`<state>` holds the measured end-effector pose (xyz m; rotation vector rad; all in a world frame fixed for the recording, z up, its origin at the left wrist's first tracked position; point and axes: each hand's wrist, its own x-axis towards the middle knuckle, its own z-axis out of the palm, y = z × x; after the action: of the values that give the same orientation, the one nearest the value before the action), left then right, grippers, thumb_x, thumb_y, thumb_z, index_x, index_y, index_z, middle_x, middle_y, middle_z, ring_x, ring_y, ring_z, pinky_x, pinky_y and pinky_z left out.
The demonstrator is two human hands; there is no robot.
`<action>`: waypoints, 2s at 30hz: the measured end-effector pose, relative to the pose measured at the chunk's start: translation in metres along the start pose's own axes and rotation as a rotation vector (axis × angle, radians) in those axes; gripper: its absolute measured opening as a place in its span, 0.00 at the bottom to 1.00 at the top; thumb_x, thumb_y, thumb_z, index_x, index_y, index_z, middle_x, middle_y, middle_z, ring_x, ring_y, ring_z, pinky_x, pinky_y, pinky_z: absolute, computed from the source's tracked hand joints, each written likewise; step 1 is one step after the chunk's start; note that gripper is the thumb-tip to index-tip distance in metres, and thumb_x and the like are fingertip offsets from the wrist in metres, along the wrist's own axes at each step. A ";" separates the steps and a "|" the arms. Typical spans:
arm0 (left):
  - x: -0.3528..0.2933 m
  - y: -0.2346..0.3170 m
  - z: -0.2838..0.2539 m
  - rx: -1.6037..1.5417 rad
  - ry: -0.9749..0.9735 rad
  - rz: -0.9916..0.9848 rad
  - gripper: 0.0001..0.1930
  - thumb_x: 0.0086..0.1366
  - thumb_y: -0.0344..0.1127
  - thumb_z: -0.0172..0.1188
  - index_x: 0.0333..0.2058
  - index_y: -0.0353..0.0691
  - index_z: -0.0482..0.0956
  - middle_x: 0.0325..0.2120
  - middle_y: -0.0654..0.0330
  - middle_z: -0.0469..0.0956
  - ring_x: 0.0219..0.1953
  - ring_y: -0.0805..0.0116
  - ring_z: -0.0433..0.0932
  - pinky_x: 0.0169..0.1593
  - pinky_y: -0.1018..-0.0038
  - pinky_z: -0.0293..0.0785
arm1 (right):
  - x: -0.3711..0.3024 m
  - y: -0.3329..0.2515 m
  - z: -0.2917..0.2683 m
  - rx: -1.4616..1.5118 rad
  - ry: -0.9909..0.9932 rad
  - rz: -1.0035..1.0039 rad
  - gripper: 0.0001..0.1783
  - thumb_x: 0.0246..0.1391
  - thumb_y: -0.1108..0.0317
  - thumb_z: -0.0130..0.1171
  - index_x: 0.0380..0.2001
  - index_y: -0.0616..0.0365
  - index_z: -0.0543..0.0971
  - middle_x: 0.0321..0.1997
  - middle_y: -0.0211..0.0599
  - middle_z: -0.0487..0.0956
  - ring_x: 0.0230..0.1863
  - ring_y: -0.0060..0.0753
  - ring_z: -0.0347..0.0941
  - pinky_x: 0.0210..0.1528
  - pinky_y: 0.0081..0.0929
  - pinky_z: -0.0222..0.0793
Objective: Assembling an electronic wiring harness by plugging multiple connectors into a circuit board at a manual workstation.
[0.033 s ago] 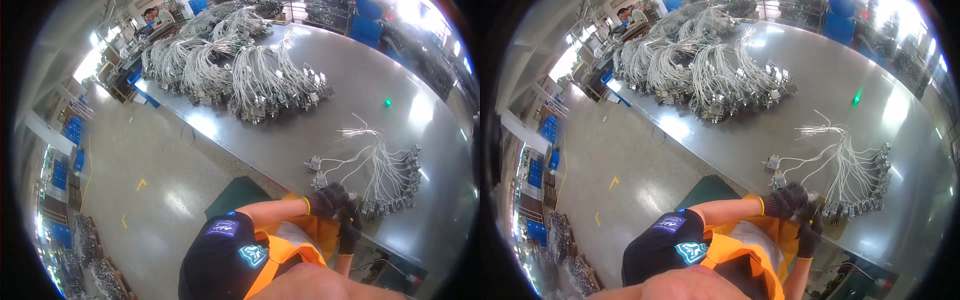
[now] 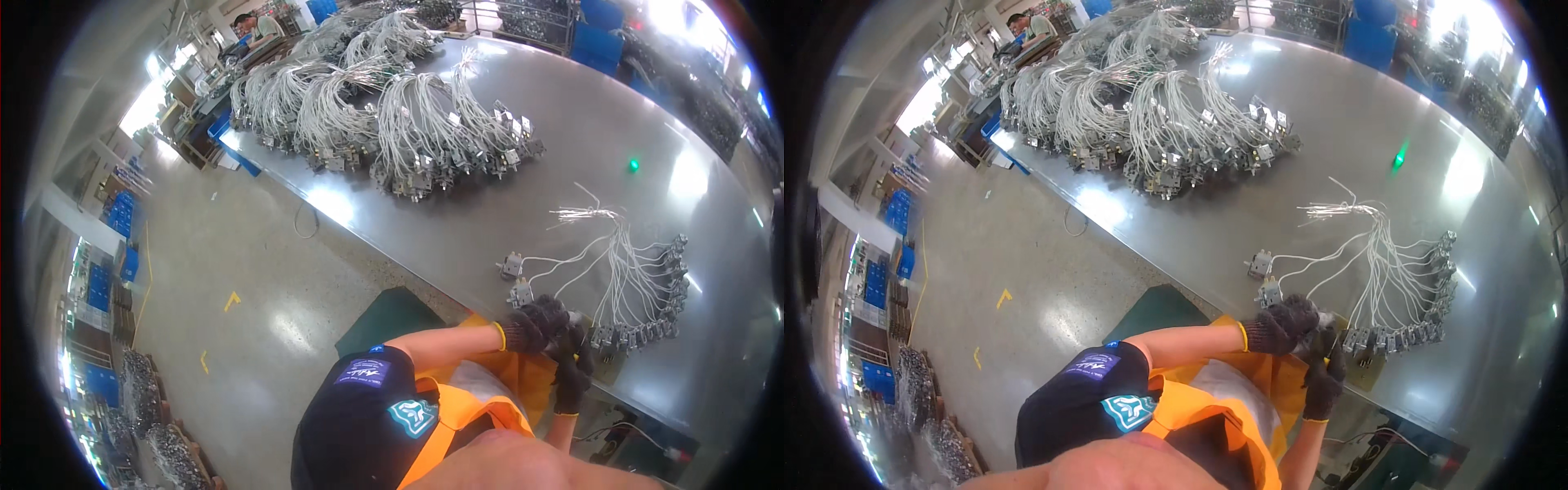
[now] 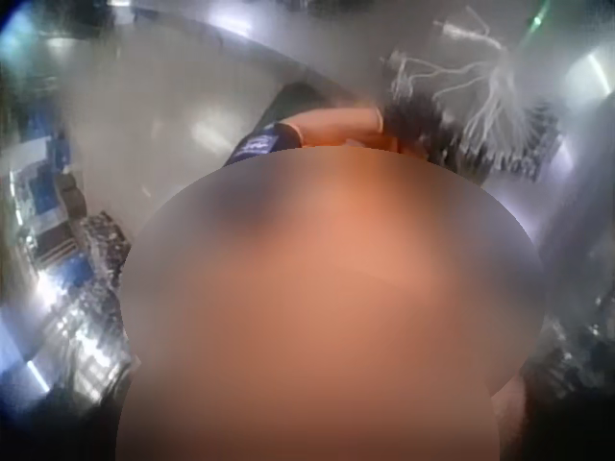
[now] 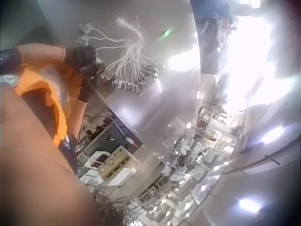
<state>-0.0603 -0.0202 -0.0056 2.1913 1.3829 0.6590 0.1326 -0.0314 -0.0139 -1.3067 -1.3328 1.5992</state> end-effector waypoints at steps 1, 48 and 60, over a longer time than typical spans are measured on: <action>-0.004 -0.016 0.022 0.032 0.164 0.009 0.19 0.50 0.33 0.60 0.43 0.36 0.73 0.36 0.45 0.75 0.43 0.45 0.73 0.45 0.56 0.67 | 0.001 -0.002 0.000 0.028 0.025 -0.063 0.26 0.56 0.77 0.53 0.60 0.56 0.73 0.52 0.35 0.80 0.21 0.14 0.70 0.18 0.15 0.63; 0.063 0.017 0.071 -0.086 0.264 0.106 0.16 0.55 0.38 0.64 0.41 0.38 0.76 0.34 0.46 0.77 0.40 0.43 0.76 0.43 0.56 0.73 | -0.008 -0.045 -0.045 -1.262 0.081 -0.165 0.11 0.58 0.63 0.50 0.36 0.56 0.77 0.30 0.51 0.80 0.34 0.55 0.78 0.38 0.50 0.73; 0.064 0.021 0.062 -0.132 0.242 0.020 0.13 0.54 0.35 0.62 0.36 0.37 0.75 0.32 0.44 0.76 0.39 0.41 0.75 0.42 0.53 0.71 | -0.005 -0.045 -0.054 -0.996 0.177 -0.506 0.12 0.60 0.61 0.50 0.42 0.54 0.77 0.30 0.52 0.80 0.34 0.58 0.77 0.39 0.52 0.72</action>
<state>0.0167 0.0218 -0.0317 2.0766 1.3908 1.0216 0.1816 -0.0092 0.0319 -1.3983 -2.2279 0.4224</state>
